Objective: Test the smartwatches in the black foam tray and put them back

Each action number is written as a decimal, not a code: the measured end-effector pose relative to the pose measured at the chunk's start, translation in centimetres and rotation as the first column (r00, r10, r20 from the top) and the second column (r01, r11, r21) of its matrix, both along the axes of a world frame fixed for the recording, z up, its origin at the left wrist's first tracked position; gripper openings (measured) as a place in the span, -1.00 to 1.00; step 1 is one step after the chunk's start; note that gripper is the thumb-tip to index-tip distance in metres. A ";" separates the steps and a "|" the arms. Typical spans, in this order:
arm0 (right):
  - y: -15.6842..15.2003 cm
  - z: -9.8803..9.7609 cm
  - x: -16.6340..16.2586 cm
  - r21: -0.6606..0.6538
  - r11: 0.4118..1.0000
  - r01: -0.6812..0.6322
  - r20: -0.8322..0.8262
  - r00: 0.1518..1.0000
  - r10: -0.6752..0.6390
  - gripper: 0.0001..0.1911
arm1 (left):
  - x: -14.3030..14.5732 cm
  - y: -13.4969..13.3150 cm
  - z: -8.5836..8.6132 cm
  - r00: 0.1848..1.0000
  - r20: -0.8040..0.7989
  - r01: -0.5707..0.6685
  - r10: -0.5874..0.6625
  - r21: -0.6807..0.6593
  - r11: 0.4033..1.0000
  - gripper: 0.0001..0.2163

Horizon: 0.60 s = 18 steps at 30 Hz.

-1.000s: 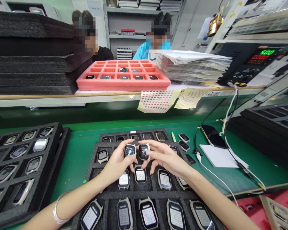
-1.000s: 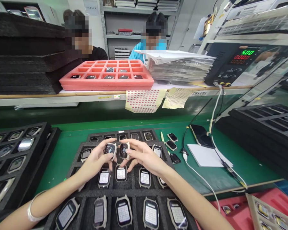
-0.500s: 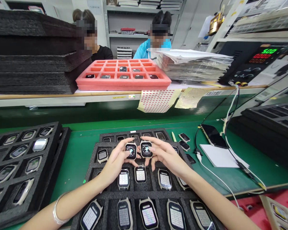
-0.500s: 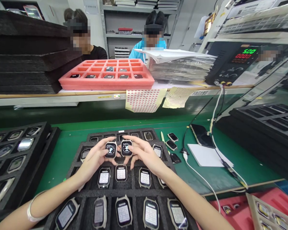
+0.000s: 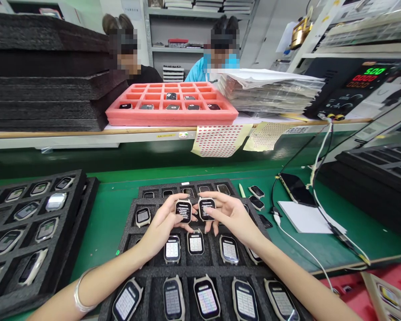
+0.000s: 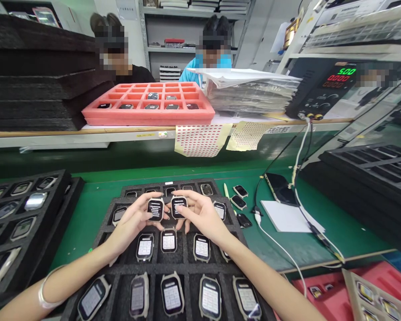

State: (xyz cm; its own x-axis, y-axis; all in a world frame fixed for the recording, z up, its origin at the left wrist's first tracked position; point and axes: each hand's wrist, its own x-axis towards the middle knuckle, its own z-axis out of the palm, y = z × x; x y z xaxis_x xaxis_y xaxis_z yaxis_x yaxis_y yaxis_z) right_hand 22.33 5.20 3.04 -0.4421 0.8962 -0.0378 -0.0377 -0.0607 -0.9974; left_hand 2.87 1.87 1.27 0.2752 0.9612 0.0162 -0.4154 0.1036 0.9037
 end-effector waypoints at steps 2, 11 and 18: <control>0.0 0.0 0.0 0.006 1.000 0.010 -0.005 1.000 -0.010 -0.57 | 0.0 0.1 0.0 1.000 0.025 0.015 -0.015 -0.010 1.000 -0.61; 0.0 0.2 0.2 -0.007 1.000 0.021 -0.057 0.998 -0.022 -0.60 | 0.1 0.0 0.4 1.000 0.028 -0.003 0.003 0.009 1.000 -0.66; 0.1 0.1 0.3 0.023 1.000 0.007 -0.038 0.999 -0.007 -0.63 | 0.2 0.1 0.2 0.999 -0.053 0.000 0.002 0.039 0.999 -0.74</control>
State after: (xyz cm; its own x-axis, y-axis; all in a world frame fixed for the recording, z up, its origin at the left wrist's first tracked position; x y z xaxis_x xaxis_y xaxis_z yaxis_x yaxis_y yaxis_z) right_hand 22.61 5.32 3.16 -0.4365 0.8997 -0.0007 -0.0760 -0.0376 -0.9964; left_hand 3.03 1.98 1.45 0.2757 0.9605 0.0390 -0.3665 0.0675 0.9280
